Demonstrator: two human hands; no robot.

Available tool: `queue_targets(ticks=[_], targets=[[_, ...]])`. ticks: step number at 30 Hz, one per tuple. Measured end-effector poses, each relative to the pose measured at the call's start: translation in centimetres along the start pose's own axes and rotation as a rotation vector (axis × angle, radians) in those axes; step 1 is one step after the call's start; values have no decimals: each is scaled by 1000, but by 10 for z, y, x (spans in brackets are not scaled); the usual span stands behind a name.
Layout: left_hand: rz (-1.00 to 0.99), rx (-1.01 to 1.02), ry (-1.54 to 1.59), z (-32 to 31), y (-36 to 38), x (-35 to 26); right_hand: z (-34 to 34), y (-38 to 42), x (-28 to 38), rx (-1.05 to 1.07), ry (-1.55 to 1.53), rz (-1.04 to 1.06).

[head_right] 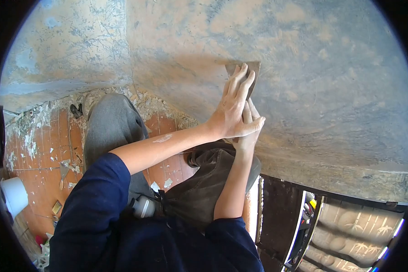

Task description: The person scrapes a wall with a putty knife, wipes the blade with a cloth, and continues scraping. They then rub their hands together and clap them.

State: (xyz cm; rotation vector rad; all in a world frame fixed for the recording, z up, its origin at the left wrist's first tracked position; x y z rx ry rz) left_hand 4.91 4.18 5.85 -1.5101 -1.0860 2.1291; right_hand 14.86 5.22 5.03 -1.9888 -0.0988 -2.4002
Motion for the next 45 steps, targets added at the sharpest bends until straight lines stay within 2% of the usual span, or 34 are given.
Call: queue_targets(ticks=[2, 3, 6, 8, 12, 14, 15, 17, 20, 22, 26, 33, 36, 38, 39, 40, 42, 44, 45], targets=[[4, -2, 28, 1, 0, -3, 9, -1, 6, 23, 2, -36], [-2, 22, 43, 0, 1, -4, 17, 1, 11, 53, 101, -105], [-2, 54, 54, -1, -1, -3, -1, 4, 1, -14, 190, -51], [42, 43, 39, -2, -1, -5, -8, 13, -13, -113, -207, 119], [41, 43, 28, -6, 4, -6, 9, 4, -21, 98, -113, 110], [22, 49, 47, -7, 4, -4, 12, 6, 5, 21, 122, -65], [22, 67, 71, -7, 5, -4, 18, 5, 5, 28, 104, -144], [17, 51, 46, -6, 5, 0, 9, 0, 2, 51, -14, 21], [27, 35, 26, -1, 1, -1, -5, 4, -1, -15, -26, 139], [22, 22, 1, -2, 1, -3, -3, 6, 4, 12, -109, 99], [-4, 13, 65, -4, 1, -3, 14, -1, 14, 4, 168, -277], [33, -17, 25, 0, -5, -4, 7, 2, 3, -38, 108, -101], [1, 6, 66, -1, -4, -3, 12, -3, -3, 15, 185, -296], [25, 5, -21, 0, -3, -1, -6, 3, -18, -129, 617, 597], [44, 23, -21, 0, -3, -1, -11, 3, -30, -104, -199, 136], [48, 34, -16, -1, -2, -1, -10, 5, -27, -114, -200, 128], [57, -1, -13, 0, -5, -3, -6, 2, -19, 67, -234, -7], [47, 10, 17, -2, -3, -3, 8, 1, -5, 45, 116, -88], [41, 23, 45, -1, -4, -4, 8, 1, -2, 33, 131, -125]])
Point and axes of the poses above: each hand's wrist, its own y-axis away from the middle knuckle, its own z-axis out of the back of the hand, x = y × z, the point moved 4 cm from there along -y, towards the middle knuckle, and after that the axes turned 7 degrees about -z, right-handed, at the moved point
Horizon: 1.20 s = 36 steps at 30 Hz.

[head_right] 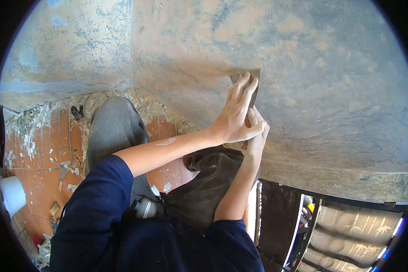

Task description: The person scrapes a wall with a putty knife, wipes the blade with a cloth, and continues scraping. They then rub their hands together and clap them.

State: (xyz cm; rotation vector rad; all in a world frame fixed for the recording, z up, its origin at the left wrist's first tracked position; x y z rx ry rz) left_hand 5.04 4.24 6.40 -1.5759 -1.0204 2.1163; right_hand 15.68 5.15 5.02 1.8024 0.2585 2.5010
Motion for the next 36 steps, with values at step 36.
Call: queue_targets(ticks=[36], targets=[[-148, 3, -149, 8, -3, 5, -29, -4, 11, -36, -393, 404]])
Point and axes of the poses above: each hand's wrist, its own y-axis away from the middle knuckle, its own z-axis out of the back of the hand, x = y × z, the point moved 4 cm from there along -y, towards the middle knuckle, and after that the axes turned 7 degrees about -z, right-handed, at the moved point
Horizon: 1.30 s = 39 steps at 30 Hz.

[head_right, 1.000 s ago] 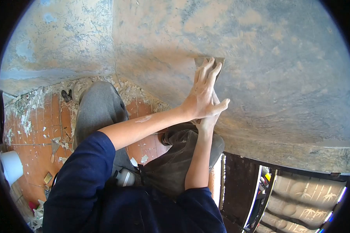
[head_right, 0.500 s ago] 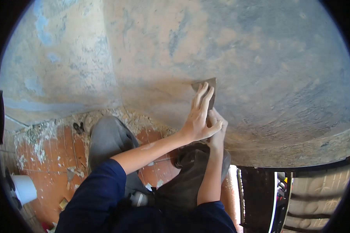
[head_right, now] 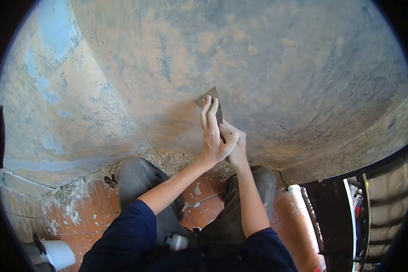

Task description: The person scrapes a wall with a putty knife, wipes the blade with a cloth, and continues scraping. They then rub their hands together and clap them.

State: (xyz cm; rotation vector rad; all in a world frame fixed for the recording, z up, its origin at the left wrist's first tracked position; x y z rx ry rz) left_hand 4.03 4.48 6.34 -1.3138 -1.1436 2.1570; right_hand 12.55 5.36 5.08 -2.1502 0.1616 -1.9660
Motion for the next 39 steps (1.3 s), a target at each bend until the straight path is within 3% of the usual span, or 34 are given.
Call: queue_targets(ticks=[2, 5, 8, 10, 12, 15, 17, 20, 22, 29, 32, 35, 37, 39], targets=[[29, 26, 34, -3, 2, 2, 14, -4, -9, 167, -96, -288], [69, 73, 117, -8, 10, 1, 21, 0, 12, 194, -79, -408], [48, 22, 64, -6, 9, 4, 9, -1, -19, 76, -57, -115], [57, 35, 50, -6, 12, 2, 10, 3, -6, 71, -82, -104], [65, 25, 68, -6, 10, 0, 13, 5, 8, 174, -57, -359], [87, 51, 101, -8, 13, 2, 19, 2, 2, 214, -80, -410], [62, 21, 61, -7, 12, 4, 6, -1, -14, 139, -23, -176], [100, 10, 34, -5, 11, 3, 11, -3, -9, 157, -17, -119], [120, 32, 65, -5, 8, 1, 21, -1, 3, 160, 122, -472], [272, 170, 34, 9, 28, 12, 18, -3, 7, 275, 178, -585], [509, 216, 150, 5, 53, 29, 13, 0, -12, 366, 266, -671], [570, 242, 187, 0, 56, 31, 8, 2, -34, 376, 430, -666], [598, 266, 204, 2, 50, 32, -2, -6, -39, 251, 394, -234], [619, 148, 234, 3, 47, 35, -10, 0, -31, 197, 448, -246]])
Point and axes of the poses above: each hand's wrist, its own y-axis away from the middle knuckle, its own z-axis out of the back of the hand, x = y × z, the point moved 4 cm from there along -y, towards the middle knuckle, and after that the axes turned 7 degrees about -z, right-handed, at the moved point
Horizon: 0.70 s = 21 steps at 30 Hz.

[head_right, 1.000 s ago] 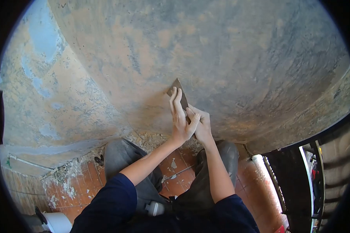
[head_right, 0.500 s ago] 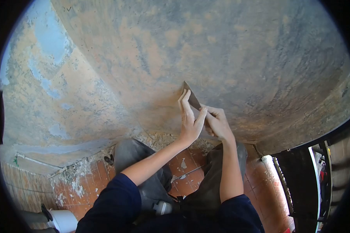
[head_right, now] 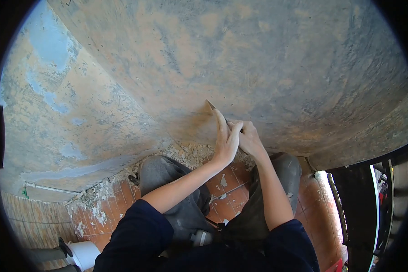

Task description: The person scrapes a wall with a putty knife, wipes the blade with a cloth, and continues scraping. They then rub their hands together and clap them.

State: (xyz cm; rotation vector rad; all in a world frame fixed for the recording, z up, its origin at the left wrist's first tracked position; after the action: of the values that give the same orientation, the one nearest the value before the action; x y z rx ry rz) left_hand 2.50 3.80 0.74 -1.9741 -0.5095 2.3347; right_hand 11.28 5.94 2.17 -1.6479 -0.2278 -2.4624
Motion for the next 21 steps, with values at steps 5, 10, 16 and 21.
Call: queue_targets(ticks=[5, 10, 16, 21], targets=[[-67, 76, 30, 6, 3, -3, 8, -1, -5, 98, -85, -127], [-30, 108, 28, 3, 3, -9, 5, 2, -10, 36, -56, -227], [-112, 86, 0, -4, 10, -10, 6, 5, -12, 8, -154, -33], [-153, 143, -23, -5, 6, -18, 11, 2, -11, 104, -221, -104]])
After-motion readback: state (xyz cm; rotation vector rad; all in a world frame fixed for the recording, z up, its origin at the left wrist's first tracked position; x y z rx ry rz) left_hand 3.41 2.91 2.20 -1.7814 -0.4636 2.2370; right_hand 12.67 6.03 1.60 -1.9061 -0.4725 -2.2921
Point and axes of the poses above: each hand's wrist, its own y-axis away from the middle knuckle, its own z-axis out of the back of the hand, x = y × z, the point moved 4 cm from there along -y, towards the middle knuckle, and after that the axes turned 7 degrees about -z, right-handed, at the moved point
